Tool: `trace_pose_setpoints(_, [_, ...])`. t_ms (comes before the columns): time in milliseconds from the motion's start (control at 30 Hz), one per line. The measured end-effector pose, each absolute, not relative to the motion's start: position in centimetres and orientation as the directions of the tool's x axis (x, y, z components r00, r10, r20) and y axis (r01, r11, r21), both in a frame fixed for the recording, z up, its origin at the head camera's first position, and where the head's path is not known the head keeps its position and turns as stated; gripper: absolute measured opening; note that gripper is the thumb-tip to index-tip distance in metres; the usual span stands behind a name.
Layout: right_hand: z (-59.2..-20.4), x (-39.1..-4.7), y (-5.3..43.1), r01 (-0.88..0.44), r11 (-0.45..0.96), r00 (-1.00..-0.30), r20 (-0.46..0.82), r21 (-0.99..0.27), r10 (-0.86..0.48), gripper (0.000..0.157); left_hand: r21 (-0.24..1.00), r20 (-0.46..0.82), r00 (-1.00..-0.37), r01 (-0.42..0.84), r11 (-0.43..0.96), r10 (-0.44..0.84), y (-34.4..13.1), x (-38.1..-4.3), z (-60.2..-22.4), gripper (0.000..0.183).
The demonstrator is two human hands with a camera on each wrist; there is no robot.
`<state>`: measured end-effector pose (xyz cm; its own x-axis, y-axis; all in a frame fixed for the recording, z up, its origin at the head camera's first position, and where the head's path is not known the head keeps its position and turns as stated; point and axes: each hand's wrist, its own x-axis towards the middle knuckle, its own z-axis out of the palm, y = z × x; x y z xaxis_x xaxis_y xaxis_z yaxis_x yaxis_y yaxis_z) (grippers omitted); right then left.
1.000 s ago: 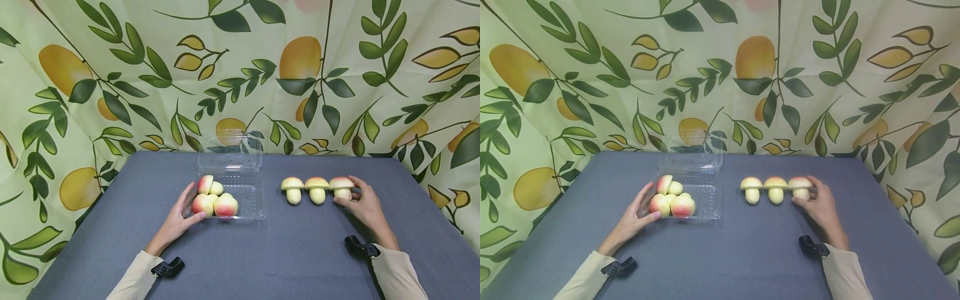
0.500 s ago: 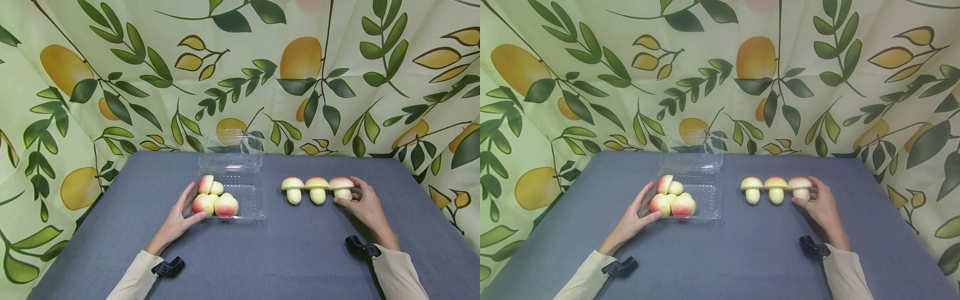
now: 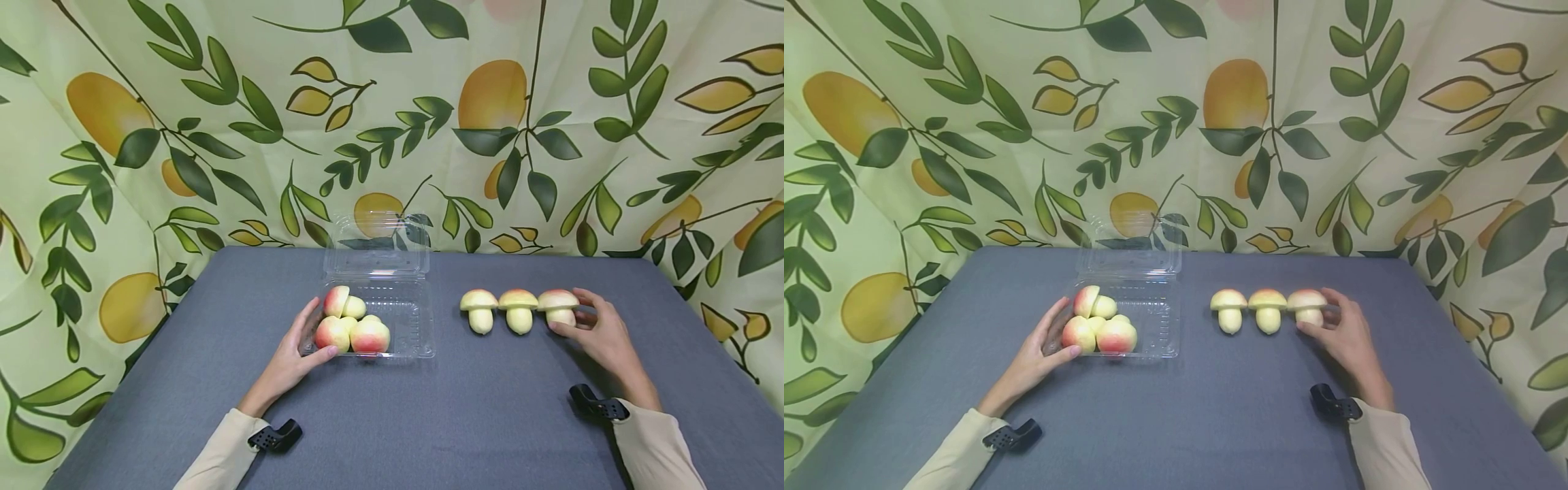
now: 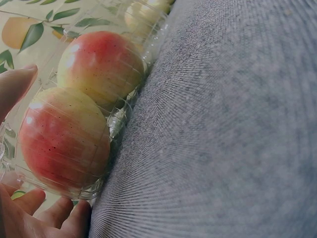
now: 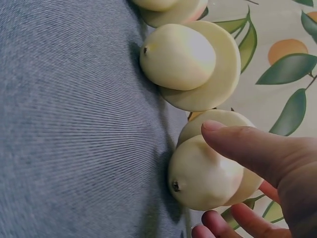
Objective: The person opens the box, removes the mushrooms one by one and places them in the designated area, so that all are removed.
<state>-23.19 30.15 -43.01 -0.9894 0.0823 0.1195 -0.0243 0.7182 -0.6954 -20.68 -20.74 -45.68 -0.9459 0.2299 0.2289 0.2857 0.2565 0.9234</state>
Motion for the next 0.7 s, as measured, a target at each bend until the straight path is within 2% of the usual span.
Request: trace_pose_setpoints(700, [-40.4,-22.4,30.4,-0.071,0.722,-0.986,0.158,-0.688,0.053,0.081,0.922,0.223,-0.949,0.280,0.268,0.224,-20.7,-20.7,-45.8,0.090])
